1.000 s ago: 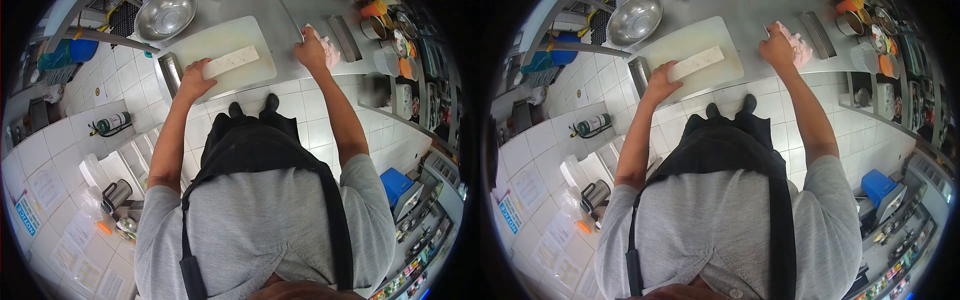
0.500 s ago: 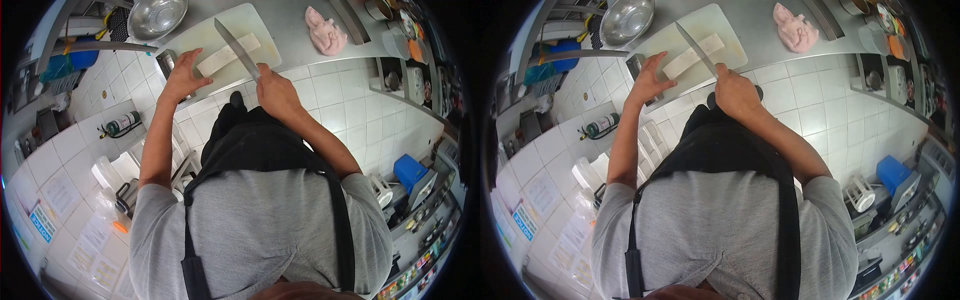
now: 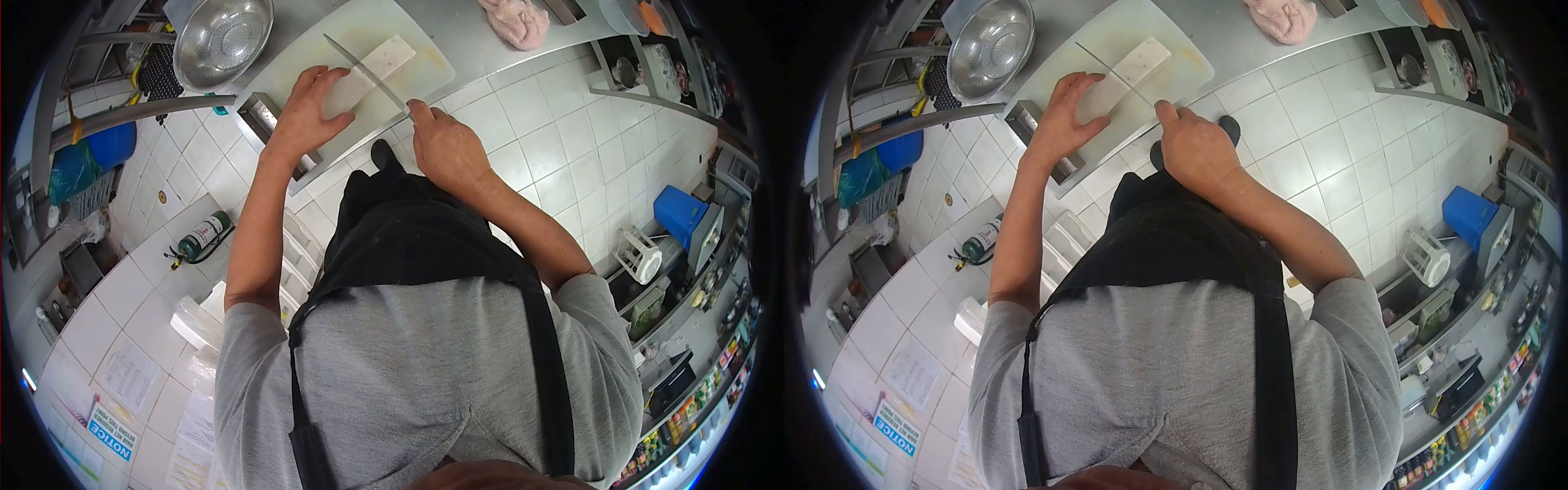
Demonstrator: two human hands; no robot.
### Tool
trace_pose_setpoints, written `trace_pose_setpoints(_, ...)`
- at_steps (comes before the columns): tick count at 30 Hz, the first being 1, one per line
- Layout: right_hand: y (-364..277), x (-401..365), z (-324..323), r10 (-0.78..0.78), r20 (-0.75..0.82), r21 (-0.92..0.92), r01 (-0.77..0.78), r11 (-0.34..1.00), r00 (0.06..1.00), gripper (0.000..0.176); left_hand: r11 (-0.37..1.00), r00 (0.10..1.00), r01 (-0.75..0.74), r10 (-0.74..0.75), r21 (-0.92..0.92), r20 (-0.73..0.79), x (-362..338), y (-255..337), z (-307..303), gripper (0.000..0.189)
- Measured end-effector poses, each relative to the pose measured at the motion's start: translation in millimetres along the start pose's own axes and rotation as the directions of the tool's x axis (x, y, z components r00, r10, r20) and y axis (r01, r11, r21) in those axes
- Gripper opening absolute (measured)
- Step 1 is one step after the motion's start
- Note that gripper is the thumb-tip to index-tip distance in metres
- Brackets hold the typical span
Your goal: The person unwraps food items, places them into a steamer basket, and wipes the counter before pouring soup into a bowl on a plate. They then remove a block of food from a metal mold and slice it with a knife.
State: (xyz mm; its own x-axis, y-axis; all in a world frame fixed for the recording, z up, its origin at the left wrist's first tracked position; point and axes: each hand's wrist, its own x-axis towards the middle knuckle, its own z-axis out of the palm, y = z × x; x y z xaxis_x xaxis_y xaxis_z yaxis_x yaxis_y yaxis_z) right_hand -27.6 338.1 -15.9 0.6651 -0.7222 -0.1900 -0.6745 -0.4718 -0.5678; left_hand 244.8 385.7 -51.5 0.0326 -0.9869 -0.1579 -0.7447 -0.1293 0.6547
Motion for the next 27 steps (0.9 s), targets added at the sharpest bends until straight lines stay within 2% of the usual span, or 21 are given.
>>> trace_pose_setpoints(4,-0.3,-4.1,4.1,0.001,0.004,-0.03,-0.001,1.0,1.0,0.036,0.997,0.998,-0.044,0.041,0.059,0.044,13.7,-3.6,3.8,0.068)
trace_pose_setpoints(10,3.0,-4.4,7.8,-0.019,-0.009,-0.053,0.019,0.998,1.0,0.037,0.997,0.998,-0.069,0.069,0.041,-0.005,8.6,-13.7,-3.1,0.065)
trace_pose_setpoints(12,1.4,-3.6,4.9,-0.012,0.002,-0.045,0.012,0.999,1.0,0.037,1.0,0.994,0.007,-0.009,-0.021,-0.108,-1.7,-23.1,-16.5,0.065)
trace_pose_setpoints(13,0.7,-3.0,3.8,-0.003,0.012,-0.039,0.004,0.999,1.0,0.037,1.0,0.994,0.01,-0.012,-0.022,-0.11,-7.8,-25.7,-24.1,0.065)
trace_pose_setpoints(15,3.4,-1.8,6.4,-0.03,-0.005,-0.065,0.03,0.997,1.0,0.038,0.981,0.972,0.163,-0.177,-0.101,-0.154,-20.8,-30.7,-38.6,0.064)
trace_pose_setpoints(18,4.3,-0.9,7.0,-0.051,-0.012,-0.085,0.05,0.995,0.999,0.037,0.957,0.94,0.241,-0.272,-0.164,-0.206,-37.5,-41.3,-49.2,0.064)
trace_pose_setpoints(19,4.2,-0.4,6.6,-0.047,-0.004,-0.082,0.046,0.996,0.999,0.037,0.957,0.929,0.22,-0.265,-0.191,-0.259,-42.5,-44.1,-49.8,0.061)
trace_pose_setpoints(22,3.7,0.1,6.9,-0.047,-0.009,-0.074,0.047,0.996,0.999,0.035,0.95,0.918,0.207,-0.271,-0.233,-0.29,-52.3,-51.1,-50.4,0.061)
trace_pose_setpoints(27,1.8,-0.6,7.0,-0.029,0.016,-0.081,0.03,0.996,0.999,0.036,0.956,0.921,0.203,-0.26,-0.213,-0.289,-52.4,-41.4,-40.4,0.06)
